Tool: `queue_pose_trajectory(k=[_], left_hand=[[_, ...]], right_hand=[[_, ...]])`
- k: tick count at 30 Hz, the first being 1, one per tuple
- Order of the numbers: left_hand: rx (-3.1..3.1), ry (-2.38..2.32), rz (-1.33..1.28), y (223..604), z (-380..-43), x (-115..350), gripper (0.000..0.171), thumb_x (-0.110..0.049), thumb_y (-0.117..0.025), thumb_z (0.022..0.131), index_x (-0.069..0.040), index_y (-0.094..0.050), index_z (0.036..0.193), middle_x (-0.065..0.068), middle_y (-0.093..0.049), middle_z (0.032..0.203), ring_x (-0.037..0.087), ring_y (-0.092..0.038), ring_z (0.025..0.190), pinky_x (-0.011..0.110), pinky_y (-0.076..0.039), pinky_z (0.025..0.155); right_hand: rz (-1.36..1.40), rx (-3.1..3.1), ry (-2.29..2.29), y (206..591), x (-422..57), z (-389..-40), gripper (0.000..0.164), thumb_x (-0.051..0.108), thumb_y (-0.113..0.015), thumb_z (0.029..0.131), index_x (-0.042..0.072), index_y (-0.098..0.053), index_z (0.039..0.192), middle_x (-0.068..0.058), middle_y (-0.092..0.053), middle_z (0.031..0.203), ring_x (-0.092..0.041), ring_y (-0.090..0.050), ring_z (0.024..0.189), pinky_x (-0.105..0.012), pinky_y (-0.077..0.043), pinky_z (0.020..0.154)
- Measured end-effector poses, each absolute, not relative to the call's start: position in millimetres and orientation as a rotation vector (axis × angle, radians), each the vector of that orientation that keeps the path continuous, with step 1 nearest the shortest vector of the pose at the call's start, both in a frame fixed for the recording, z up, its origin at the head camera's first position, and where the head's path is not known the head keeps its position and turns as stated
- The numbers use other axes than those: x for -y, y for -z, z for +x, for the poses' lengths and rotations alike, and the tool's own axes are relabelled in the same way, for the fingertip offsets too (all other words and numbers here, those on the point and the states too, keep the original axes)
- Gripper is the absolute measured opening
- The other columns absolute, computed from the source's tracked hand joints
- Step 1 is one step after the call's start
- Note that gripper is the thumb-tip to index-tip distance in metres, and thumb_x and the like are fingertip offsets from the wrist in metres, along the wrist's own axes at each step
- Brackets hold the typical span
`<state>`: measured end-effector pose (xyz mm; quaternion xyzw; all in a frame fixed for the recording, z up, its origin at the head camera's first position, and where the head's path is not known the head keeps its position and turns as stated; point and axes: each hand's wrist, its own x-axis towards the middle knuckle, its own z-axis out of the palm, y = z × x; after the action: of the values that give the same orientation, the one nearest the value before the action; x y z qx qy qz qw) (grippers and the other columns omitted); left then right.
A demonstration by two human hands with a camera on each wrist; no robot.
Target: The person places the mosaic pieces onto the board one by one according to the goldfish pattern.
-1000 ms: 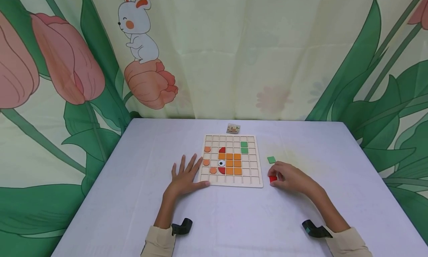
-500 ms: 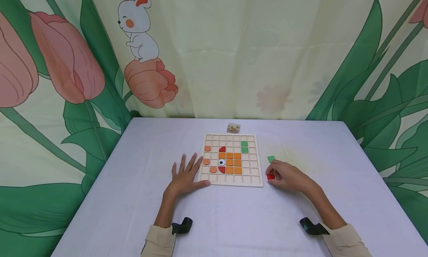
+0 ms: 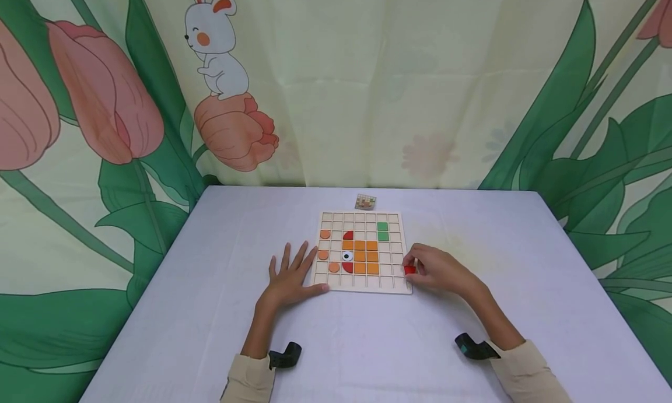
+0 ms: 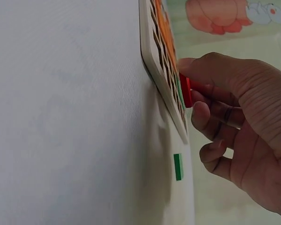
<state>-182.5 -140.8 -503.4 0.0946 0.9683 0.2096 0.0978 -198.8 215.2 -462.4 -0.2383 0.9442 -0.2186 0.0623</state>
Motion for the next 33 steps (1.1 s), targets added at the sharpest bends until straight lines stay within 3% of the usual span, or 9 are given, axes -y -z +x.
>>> queue_pose_trajectory(k=[33], left_hand=[[-2.884, -0.61, 0.283, 504.0, -181.5, 140.7, 0.099, -0.071, -0.064, 0.077, -0.03, -0.021, 0.157, 0.001, -0.007, 0.166, 0.038, 0.01, 0.152, 0.068, 0.006, 0.114]], right_hand=[[-0.764, -2.841, 0.573, 468.7, -168.5, -213.1, 0.03, 0.031, -0.078, 0.083, 0.013, -0.07, 0.106, 0.003, -0.06, 0.098, -0.009, -0.048, 0.074, -0.021, -0.042, 0.062]])
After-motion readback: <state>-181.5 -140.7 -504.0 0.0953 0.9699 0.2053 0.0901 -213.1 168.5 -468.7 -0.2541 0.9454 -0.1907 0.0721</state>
